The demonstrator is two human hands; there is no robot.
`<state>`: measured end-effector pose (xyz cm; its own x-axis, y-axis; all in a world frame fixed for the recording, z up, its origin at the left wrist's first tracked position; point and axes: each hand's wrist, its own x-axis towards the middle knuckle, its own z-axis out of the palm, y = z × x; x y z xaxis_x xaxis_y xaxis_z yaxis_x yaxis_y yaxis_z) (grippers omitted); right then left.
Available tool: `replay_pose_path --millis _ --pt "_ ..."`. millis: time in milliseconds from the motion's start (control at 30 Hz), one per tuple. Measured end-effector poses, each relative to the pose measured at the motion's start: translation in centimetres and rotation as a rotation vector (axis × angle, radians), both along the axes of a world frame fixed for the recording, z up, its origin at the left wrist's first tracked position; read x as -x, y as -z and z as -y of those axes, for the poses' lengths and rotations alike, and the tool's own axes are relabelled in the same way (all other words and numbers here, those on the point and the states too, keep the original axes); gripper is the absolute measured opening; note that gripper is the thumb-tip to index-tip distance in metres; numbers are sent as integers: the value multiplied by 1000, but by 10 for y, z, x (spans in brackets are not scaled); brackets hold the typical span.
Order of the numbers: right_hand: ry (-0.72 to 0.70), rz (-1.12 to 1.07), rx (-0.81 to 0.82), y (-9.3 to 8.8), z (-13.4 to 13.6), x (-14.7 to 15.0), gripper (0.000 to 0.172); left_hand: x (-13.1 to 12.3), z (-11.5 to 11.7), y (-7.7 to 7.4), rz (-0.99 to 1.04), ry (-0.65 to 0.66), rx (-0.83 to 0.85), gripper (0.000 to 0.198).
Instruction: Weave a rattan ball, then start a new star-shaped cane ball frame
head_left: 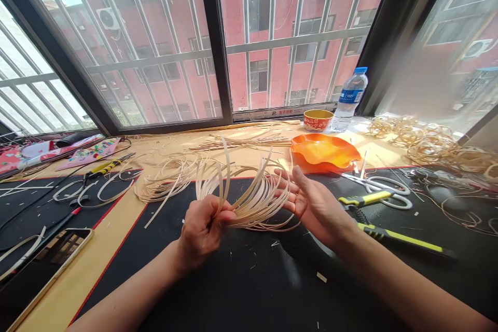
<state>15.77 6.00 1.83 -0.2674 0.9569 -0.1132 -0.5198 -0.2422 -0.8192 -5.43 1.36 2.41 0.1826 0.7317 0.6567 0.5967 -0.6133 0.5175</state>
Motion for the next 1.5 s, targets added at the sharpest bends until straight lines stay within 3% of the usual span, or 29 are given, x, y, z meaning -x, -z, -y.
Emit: replay_pose_path --millis 133,433,867,1200,1400,1500 --pt "111 27 -13 2 -1 1 33 3 -3 2 37 -17 2 30" --pt "-91 38 -67 0 8 1 29 1 -3 4 59 33 162 26" --pt "-108 8 -85 -3 8 1 27 -1 -6 9 162 71 266 33" --pt "-115 -29 -90 -2 7 0 24 -2 -6 9 158 101 241 29" --pt "-175 -26 -77 -1 8 2 25 -2 -7 5 -49 87 -6 22" --pt "-163 -16 -61 1 9 3 28 -3 -8 4 -92 99 -52 18"
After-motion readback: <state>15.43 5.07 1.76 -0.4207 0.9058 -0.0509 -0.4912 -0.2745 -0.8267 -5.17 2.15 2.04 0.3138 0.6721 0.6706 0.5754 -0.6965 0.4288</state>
